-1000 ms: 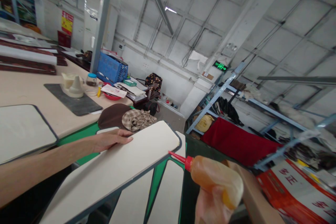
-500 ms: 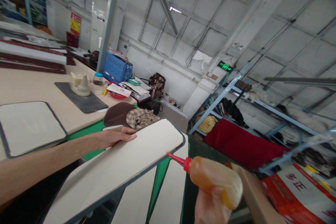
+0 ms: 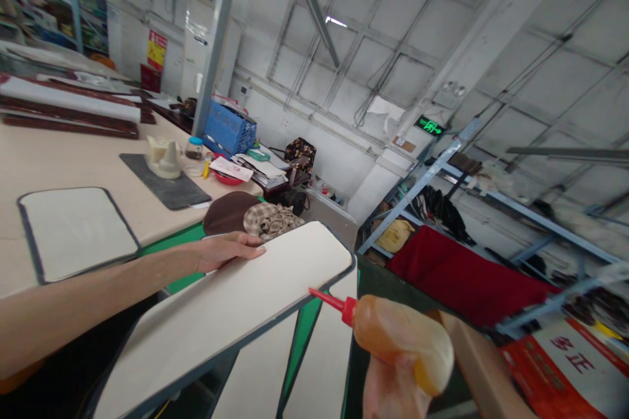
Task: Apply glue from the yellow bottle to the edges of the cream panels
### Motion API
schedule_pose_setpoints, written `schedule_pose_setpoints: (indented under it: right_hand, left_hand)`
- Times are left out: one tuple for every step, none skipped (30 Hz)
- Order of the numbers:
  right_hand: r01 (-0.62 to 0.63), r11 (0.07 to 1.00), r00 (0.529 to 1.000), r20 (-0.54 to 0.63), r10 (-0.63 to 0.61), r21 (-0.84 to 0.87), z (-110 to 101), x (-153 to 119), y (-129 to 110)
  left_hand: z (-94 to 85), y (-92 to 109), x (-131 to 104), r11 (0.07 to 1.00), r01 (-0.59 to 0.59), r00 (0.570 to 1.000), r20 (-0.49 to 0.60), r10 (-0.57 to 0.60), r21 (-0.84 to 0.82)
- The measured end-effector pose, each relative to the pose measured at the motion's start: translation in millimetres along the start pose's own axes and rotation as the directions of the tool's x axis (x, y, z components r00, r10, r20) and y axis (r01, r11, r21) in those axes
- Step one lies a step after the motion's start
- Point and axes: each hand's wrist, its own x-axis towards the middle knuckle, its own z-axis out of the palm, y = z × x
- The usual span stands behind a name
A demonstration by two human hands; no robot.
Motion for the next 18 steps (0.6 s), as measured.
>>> schedule_pose_setpoints:
  right_hand:
    - [0.004,1.0,1.0,0.007,-0.003,-0.016,0,0,0]
    - [0.012,0.999,1.0,0.012,-0.011,-0.034,0,-1,0]
    - [0.022,0.998,1.0,0.018,-0.022,-0.052,-1,-1,1]
    - [0.032,0.997,0.999,0.023,-0.031,-0.065,-2,-2,2]
    - [0.033,0.996,0.999,0.028,-0.031,-0.079,-4,-2,4]
    - [0.033,0.995,0.999,0.03,-0.03,-0.094,-6,-3,6]
    - [0.03,0.994,0.999,0.03,-0.027,-0.105,-8,-4,9]
    - [0.028,0.994,0.999,0.033,-0.025,-0.11,-10,-4,11]
    - [0.027,0.993,0.999,0.04,-0.023,-0.113,-11,-4,14]
    - [0.03,0.993,0.998,0.052,-0.024,-0.114,-13,-5,16]
    - [0.039,0.992,0.997,0.066,-0.031,-0.117,-14,-5,17]
    - [0.049,0.992,0.996,0.075,-0.041,-0.116,-14,-5,17]
    - [0.056,0.991,0.996,0.077,-0.047,-0.118,-13,-6,18]
    - [0.065,0.991,0.996,0.074,-0.056,-0.117,-13,-6,17]
    - [0.07,0.991,0.995,0.073,-0.062,-0.114,-12,-7,16]
    - [0.073,0.991,0.995,0.077,-0.065,-0.11,-10,-8,16]
    - [0.07,0.992,0.995,0.085,-0.061,-0.108,-9,-9,15]
    - [0.064,0.992,0.994,0.092,-0.054,-0.109,-8,-9,15]
  left_hand:
    - [1.5,1,0,1.0,0.002,1.0,-0.006,-0.002,-0.008]
    - [2.8,2,0,1.0,0.003,1.0,-0.012,-0.003,-0.013]
    - [3.7,3,0,1.0,0.005,1.0,-0.015,-0.005,-0.016]
    - [4.4,3,0,1.0,0.008,1.0,-0.016,-0.009,-0.018]
    - [4.8,4,0,1.0,0.011,1.0,-0.017,-0.011,-0.019]
    - [5.0,4,1,1.0,0.015,1.0,-0.019,-0.015,-0.018]
    - [5.1,4,2,1.0,0.019,0.999,-0.025,-0.019,-0.018]
    - [5.2,4,2,1.0,0.024,0.999,-0.035,-0.025,-0.019]
    - [5.3,5,3,0.999,0.03,0.998,-0.047,-0.031,-0.021]
    - [5.5,5,4,0.999,0.035,0.997,-0.062,-0.037,-0.025]
    - [5.7,5,5,0.999,0.04,0.996,-0.075,-0.043,-0.031]
    - [5.9,6,6,0.998,0.044,0.995,-0.084,-0.047,-0.038]
    - [6.0,6,7,0.998,0.044,0.994,-0.093,-0.048,-0.046]
    - [6.0,7,8,0.998,0.046,0.994,-0.101,-0.051,-0.053]
    - [5.9,8,8,0.997,0.046,0.993,-0.108,-0.052,-0.059]
    - [5.7,8,9,0.997,0.047,0.992,-0.114,-0.054,-0.064]
    - [5.5,9,10,0.997,0.046,0.991,-0.119,-0.053,-0.065]
    - [5.3,9,10,0.997,0.046,0.991,-0.121,-0.053,-0.064]
